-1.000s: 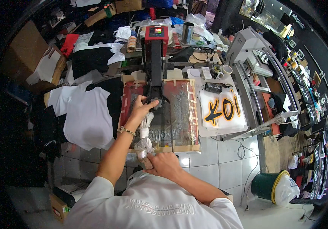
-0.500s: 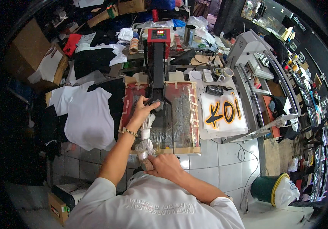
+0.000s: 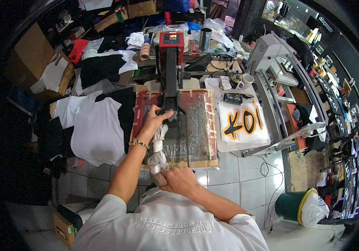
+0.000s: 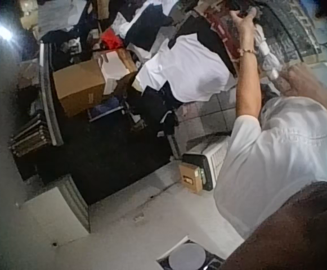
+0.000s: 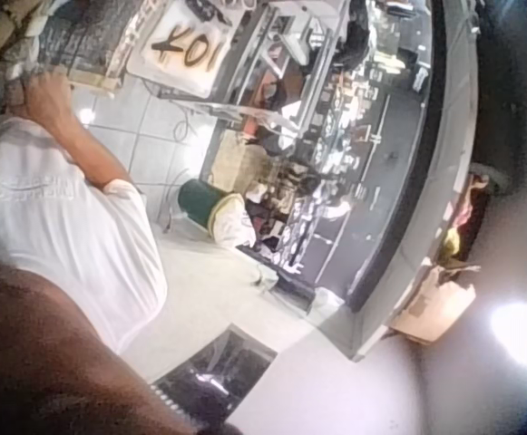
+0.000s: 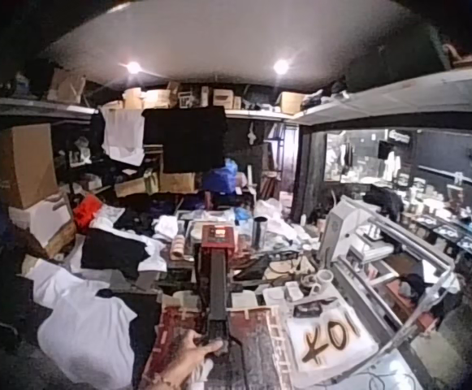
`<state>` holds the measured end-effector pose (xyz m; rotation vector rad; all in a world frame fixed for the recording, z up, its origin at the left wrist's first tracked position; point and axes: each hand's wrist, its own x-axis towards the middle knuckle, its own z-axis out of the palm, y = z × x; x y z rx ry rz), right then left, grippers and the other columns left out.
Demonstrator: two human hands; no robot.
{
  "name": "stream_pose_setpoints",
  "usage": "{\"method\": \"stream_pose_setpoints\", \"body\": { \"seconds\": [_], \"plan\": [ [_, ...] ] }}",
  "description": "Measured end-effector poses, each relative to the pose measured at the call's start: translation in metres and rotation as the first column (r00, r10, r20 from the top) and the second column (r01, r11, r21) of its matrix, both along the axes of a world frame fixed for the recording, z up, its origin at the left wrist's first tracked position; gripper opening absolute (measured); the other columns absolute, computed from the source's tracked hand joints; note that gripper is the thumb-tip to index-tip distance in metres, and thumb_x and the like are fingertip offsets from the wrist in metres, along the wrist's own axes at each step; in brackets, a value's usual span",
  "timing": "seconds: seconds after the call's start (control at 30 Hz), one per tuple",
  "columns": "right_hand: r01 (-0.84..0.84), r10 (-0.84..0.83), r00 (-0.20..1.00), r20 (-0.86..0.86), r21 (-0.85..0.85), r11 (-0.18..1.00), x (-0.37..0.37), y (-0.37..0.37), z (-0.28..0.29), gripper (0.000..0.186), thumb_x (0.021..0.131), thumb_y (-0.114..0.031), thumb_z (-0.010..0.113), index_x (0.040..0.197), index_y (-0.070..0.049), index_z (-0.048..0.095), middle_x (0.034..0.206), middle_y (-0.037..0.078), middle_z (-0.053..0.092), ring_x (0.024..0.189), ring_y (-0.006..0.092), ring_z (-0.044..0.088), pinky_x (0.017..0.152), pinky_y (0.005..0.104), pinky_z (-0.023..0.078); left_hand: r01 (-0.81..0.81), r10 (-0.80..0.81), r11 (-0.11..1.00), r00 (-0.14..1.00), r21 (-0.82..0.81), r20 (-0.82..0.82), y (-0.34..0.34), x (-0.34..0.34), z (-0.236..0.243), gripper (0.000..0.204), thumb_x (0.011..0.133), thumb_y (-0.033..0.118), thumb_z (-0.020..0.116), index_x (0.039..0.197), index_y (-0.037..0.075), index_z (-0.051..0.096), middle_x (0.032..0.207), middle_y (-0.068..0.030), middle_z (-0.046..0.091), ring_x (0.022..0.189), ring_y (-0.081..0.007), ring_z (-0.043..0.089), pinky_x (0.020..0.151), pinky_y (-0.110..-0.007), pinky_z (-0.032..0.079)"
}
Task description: The person positions a transfer design onto a shirt, presses it with a heat press, rubs the design with a pad, peels off the transfer film, and presses the shirt again.
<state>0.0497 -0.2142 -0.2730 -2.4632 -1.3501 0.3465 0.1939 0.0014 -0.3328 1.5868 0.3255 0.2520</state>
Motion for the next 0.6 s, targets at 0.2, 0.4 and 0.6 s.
{"method": "stream_pose_setpoints", "body": {
  "seconds": [0.2, 0.4, 0.6],
  "plan": [
    [0.01, -0.01, 1.0, 0.014, 0.035, 0.999, -0.004, -0.001, 0.021, 0.053, 0.08, -0.057, 0.075, 0.097, -0.007, 0.071, 0.067, 0.016, 0.068, 0.064, 0.036, 0.071, 0.059, 0.0472, 0.055, 0.019, 0.009, 0.97, 0.993, 0.241, -0.116, 0.008, -0.003, 0.019, 0.06, 0.073, 0.025, 0.093, 0.112, 0.001, 0.053, 0.101, -0.0127, 0.067, 0.093, -0.0199, 0.062, 0.08, -0.037, 0.051],
    [0.018, -0.018, 0.999, 0.033, 0.021, 1.0, 0.001, -0.001, 0.055, 0.055, 0.078, -0.058, 0.076, 0.1, -0.007, 0.072, 0.072, 0.017, 0.069, 0.069, 0.0376, 0.071, 0.063, 0.0483, 0.056, 0.055, 0.004, 0.927, 0.988, 0.372, -0.155, 0.008, 0.011, 0.028, 0.068, 0.071, 0.013, 0.088, 0.122, -0.006, 0.048, 0.104, -0.018, 0.066, 0.091, -0.0244, 0.066, 0.078, -0.038, 0.054],
    [-0.031, 0.03, 0.997, 0.068, 0.024, 0.999, 0.0, -0.012, 0.12, 0.057, 0.081, -0.06, 0.073, 0.101, -0.006, 0.071, 0.074, 0.016, 0.07, 0.07, 0.0374, 0.071, 0.062, 0.0479, 0.056, 0.12, -0.105, 0.991, 0.976, 0.064, -0.193, 0.013, -0.002, 0.083, 0.059, 0.088, 0.051, 0.075, 0.117, 0.003, 0.058, 0.091, -0.0085, 0.066, 0.074, -0.016, 0.065, 0.068, -0.031, 0.053]
  ]
}}
